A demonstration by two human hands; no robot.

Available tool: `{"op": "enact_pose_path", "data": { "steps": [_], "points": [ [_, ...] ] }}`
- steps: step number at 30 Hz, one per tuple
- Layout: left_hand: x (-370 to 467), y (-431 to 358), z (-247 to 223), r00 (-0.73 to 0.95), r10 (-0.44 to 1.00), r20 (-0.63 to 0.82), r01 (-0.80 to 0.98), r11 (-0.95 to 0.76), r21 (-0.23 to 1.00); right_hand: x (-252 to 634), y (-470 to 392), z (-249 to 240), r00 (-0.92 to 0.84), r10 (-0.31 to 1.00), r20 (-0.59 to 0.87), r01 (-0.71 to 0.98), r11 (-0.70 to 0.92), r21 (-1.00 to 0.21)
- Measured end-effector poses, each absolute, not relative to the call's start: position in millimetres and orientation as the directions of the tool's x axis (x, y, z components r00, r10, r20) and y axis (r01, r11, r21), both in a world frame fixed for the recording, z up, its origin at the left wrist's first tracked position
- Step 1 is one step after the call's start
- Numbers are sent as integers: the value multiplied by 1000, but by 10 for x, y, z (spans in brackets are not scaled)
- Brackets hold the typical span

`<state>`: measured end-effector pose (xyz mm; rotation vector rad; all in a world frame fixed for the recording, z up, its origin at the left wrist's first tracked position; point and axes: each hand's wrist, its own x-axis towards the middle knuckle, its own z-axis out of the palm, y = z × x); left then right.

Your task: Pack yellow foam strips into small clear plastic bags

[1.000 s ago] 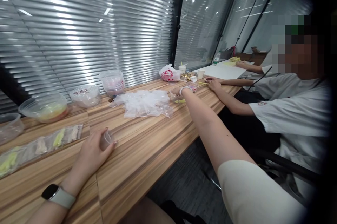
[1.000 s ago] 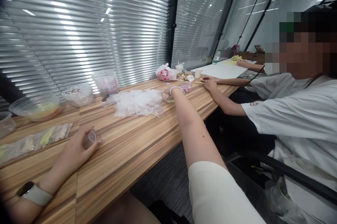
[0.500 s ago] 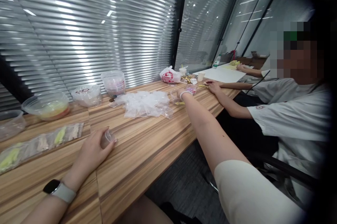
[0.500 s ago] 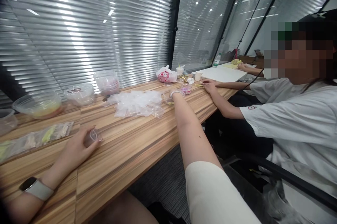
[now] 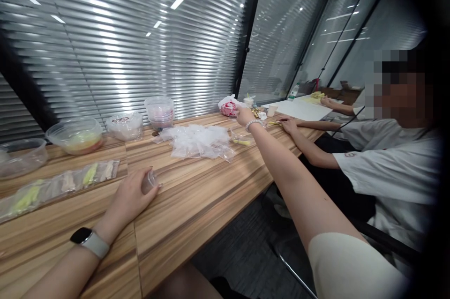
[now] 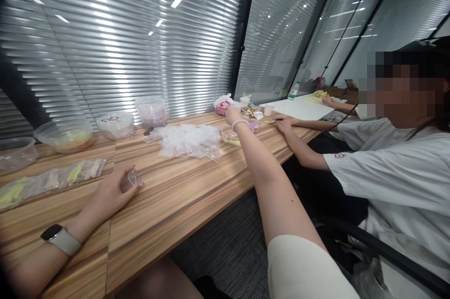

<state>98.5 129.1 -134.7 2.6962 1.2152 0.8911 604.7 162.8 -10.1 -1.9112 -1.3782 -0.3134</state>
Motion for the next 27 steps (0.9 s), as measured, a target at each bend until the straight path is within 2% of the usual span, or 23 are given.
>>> {"op": "enact_pose_path", "data": {
  "steps": [2, 4, 6, 8, 10, 12, 19, 24, 27],
  "points": [
    [999, 1288, -1347, 524, 691, 498, 667, -697, 263, 5881, 1723, 3, 386, 695, 607, 876, -69, -478],
    [1013, 1274, -1336, 516, 687, 512, 665, -698, 265, 5578, 1798, 87, 406, 675, 616, 759, 126, -639],
    [1026, 1251, -1316, 500, 692, 521, 660, -694, 288, 5161, 1822, 133, 398, 716, 573, 455, 389, -801],
    [1036, 1226, -1293, 470, 698, 540, 646, -689, 329, 4702, 1787, 125, 295, 809, 509, 80, 509, -857],
    [1045, 1204, -1269, 421, 710, 564, 632, -676, 379, 4278, 1716, 51, 184, 879, 440, -143, 467, -873],
    [1054, 1185, -1248, 361, 737, 572, 620, -648, 443, 3932, 1645, -88, 105, 926, 363, -225, 378, -898],
    [1096, 1146, -1226, 196, 863, 466, 520, -494, 696, 3282, 1466, -777, -7, 983, 182, -328, 170, -929],
    [1107, 1121, -1230, 173, 884, 433, 476, -460, 749, 3208, 1236, -970, -9, 996, 85, -331, 77, -940],
    [1104, 1109, -1224, 190, 878, 439, 459, -475, 751, 3217, 1144, -927, 0, 998, 70, -396, 64, -916]
  ]
}}
